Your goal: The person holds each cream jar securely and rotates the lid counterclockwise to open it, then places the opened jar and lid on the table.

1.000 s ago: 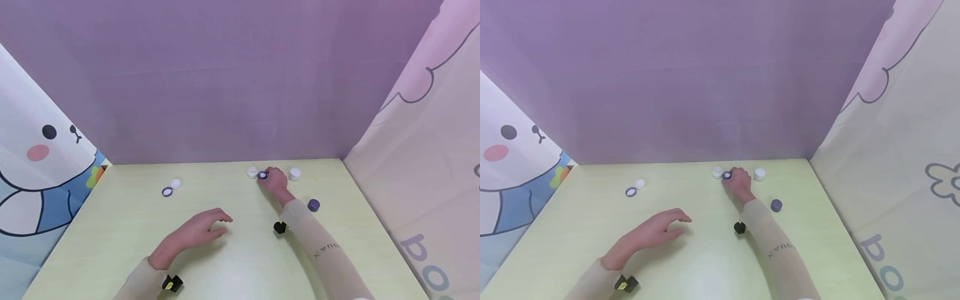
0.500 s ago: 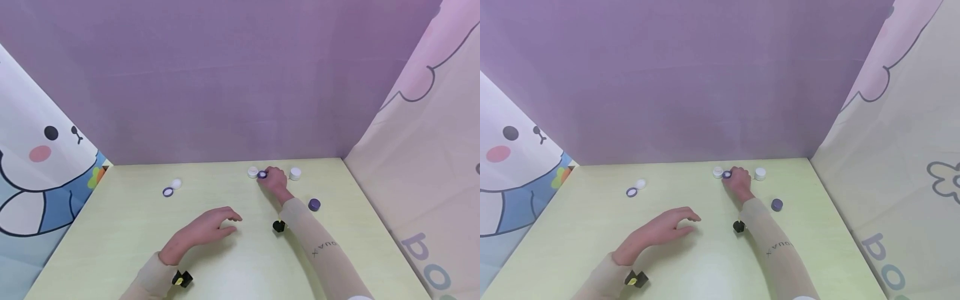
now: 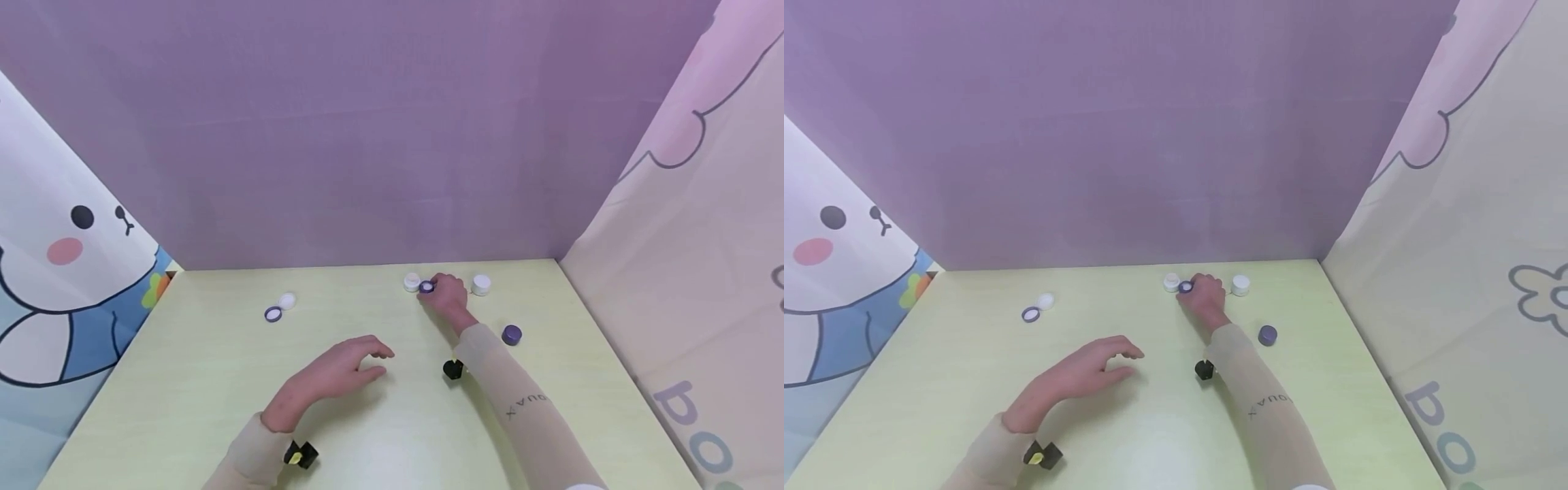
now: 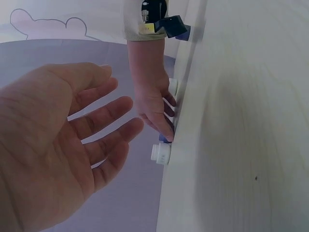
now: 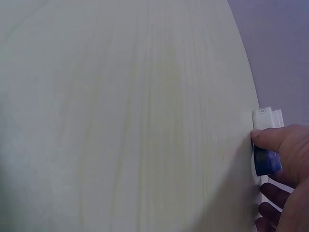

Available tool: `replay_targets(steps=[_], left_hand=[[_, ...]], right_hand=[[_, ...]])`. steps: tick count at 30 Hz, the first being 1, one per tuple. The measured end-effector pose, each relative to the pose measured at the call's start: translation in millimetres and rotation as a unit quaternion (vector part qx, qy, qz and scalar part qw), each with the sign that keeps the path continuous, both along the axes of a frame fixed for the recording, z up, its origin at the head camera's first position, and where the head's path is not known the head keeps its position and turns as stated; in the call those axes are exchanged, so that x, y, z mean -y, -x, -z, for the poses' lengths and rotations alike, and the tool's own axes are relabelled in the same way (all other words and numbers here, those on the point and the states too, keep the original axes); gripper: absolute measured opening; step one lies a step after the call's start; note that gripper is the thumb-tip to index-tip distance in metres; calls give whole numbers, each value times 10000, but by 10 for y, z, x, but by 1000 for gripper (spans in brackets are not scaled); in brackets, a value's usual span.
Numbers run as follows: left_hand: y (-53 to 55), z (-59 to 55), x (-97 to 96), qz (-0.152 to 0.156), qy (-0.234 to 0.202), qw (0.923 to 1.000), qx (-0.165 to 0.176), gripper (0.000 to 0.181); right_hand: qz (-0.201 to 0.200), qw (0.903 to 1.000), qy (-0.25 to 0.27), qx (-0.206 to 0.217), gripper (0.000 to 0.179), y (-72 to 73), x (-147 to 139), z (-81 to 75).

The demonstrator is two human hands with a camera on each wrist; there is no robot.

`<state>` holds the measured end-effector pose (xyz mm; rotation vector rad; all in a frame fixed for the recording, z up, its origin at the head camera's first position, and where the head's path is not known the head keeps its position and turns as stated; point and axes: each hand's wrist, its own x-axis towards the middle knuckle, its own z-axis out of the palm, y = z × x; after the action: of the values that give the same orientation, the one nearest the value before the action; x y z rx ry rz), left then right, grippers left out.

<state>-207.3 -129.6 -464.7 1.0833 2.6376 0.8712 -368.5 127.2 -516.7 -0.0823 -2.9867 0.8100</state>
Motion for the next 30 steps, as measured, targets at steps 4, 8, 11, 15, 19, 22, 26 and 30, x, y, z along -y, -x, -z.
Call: replay_targets(steps=[4, 8, 11, 15, 19, 22, 26, 30], left_hand=[[38, -17, -11, -2, -49, 10000, 1, 30], [70, -45, -18, -8, -98, 9999, 75, 29], [92, -46, -15, -26, -109, 9999, 127, 29], [105, -32, 10, -31, -198, 9994, 271, 29], [115, 8, 63, -79, -283, 9988, 396, 30], [135, 60, 123, -141, -215, 9989, 397, 29], [145, 129, 206, -213, -184, 9985, 467, 29], [136, 198, 273, -289, -242, 9978, 541, 28]], right_hand=[[22, 10000, -28, 30, 51, 8, -10, -10], [20, 9999, -99, 102, 59, -10, -42, -27], [-19, 9999, -60, 101, 60, -62, -79, -72], [-133, 9999, -17, -16, 56, -178, -146, -184], [-258, 9991, 183, -294, 44, -340, -224, -329], [-293, 9966, 462, -613, 35, -466, -290, -434], [-250, 9925, 776, -908, 28, -625, -405, -532], [-210, 9902, 928, -1018, 25, -742, -556, -565]])
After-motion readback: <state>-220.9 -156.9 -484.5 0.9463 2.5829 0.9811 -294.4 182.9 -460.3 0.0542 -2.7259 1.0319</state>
